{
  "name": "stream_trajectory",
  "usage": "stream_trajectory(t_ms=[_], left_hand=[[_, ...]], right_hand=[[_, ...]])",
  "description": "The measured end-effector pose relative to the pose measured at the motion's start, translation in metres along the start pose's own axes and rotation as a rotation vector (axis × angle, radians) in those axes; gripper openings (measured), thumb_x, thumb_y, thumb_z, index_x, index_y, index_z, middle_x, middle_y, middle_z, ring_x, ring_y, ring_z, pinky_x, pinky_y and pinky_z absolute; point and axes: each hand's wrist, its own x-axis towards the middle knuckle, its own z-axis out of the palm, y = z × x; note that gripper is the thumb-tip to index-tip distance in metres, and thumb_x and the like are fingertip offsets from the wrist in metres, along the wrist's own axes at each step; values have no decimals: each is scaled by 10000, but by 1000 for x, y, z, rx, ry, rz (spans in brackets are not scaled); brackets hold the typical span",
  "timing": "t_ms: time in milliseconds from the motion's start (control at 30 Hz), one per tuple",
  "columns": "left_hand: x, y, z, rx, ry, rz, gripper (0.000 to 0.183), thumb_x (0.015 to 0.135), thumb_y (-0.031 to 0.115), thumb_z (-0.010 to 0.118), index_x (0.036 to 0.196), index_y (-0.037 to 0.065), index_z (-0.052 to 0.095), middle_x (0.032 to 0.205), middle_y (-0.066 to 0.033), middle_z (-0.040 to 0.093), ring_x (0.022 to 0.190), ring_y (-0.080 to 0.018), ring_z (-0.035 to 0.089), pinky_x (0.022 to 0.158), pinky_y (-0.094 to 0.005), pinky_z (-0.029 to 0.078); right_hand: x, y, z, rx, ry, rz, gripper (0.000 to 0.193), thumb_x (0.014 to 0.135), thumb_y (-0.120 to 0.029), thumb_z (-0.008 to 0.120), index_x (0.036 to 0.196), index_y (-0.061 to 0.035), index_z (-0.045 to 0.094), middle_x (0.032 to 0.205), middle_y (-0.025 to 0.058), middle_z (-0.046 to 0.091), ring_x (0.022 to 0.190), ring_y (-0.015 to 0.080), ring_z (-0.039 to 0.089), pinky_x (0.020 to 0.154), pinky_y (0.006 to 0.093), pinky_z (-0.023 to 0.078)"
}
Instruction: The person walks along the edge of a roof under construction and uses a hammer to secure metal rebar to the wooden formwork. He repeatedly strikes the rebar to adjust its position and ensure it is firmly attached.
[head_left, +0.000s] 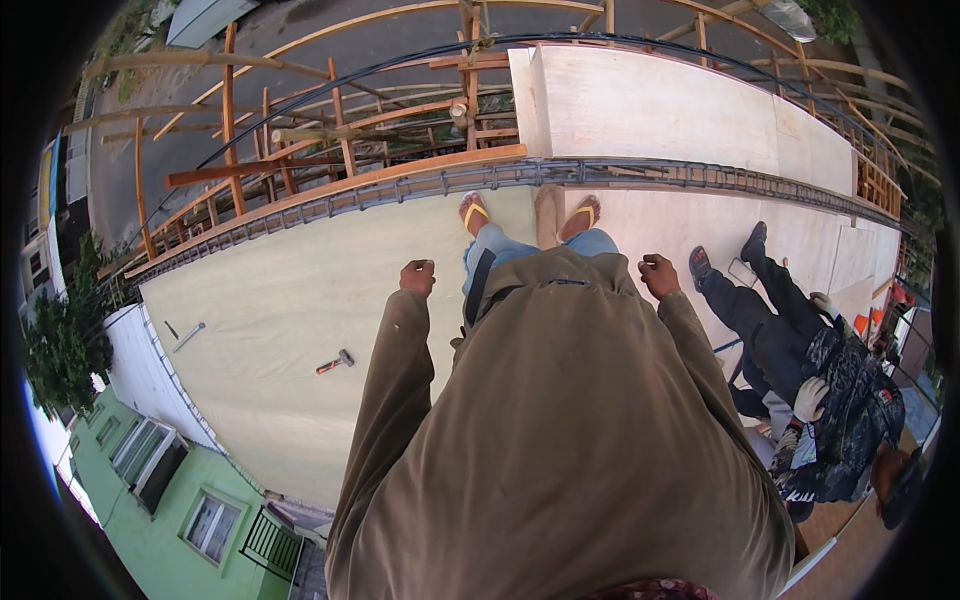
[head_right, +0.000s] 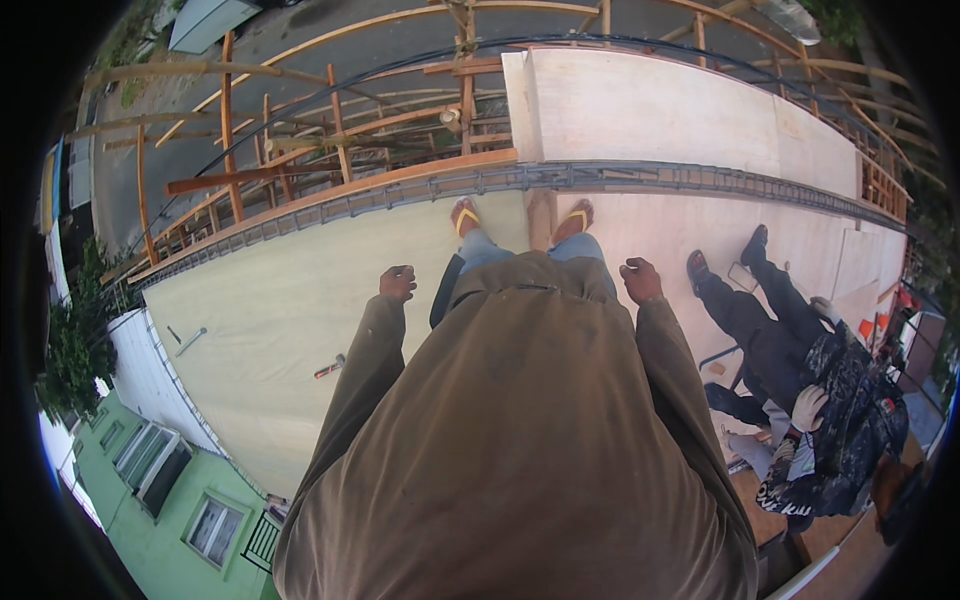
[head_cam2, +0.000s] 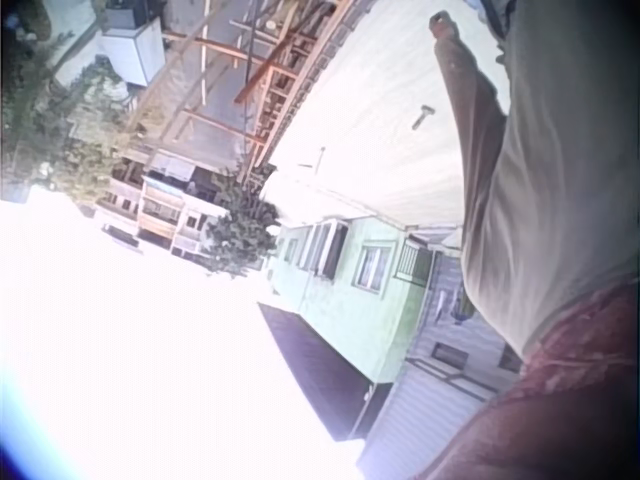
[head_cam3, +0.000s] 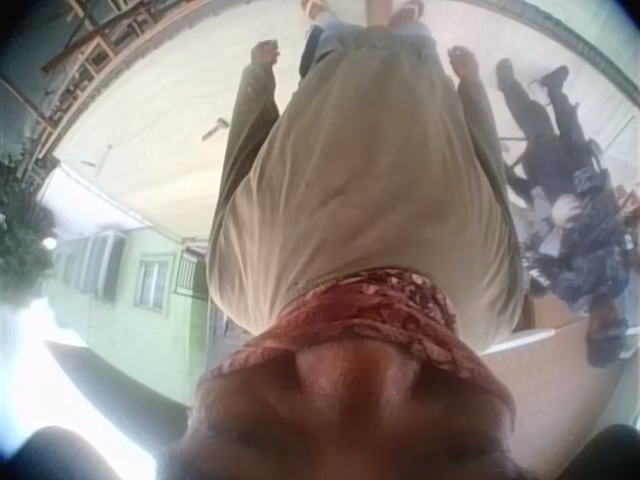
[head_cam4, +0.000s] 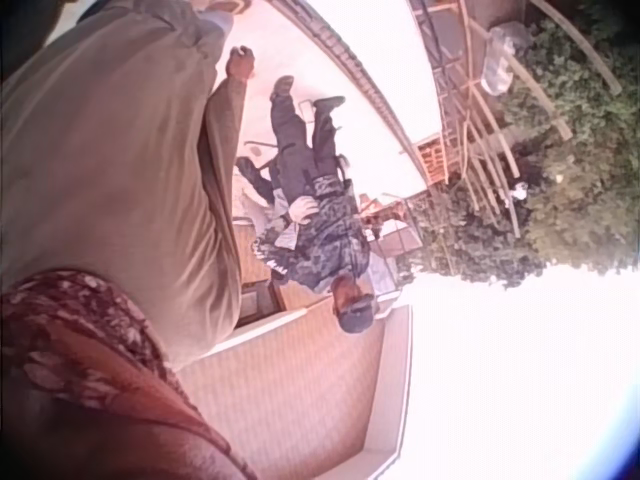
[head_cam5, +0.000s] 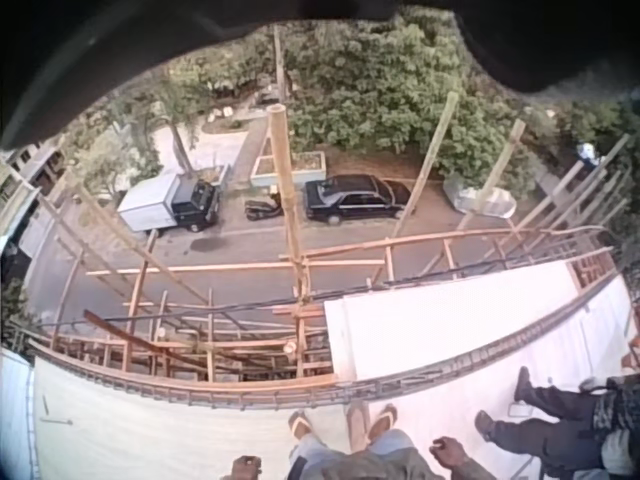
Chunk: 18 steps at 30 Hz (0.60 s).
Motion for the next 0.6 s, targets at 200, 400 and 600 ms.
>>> stream_trajectory(t_ms=[200,400,600], left_hand=[[6,22,9,15,89,100,379,855,331,637,1090,35,669,878,-110,712,702,-194,690,725,-331,538],[-2,15,10,-6,98,72,385,853,338,639,1100,43,670,880,-125,714,727,-203,696,746,-345,538],[-12,-14,8,10,88,-23,369,854,332,639,1083,45,674,843,-121,707,697,-196,685,689,-341,540]], right_hand=[[-3,-11,6,35,-18,-34,462,876,-259,608,1196,71,573,950,186,691,742,195,674,652,322,521],[1,-4,8,33,-43,-23,467,863,-286,611,1185,51,591,984,203,695,775,218,692,734,342,547],[4,-10,5,26,-31,-21,467,862,-296,619,1187,39,593,993,203,692,782,217,691,739,341,544]])
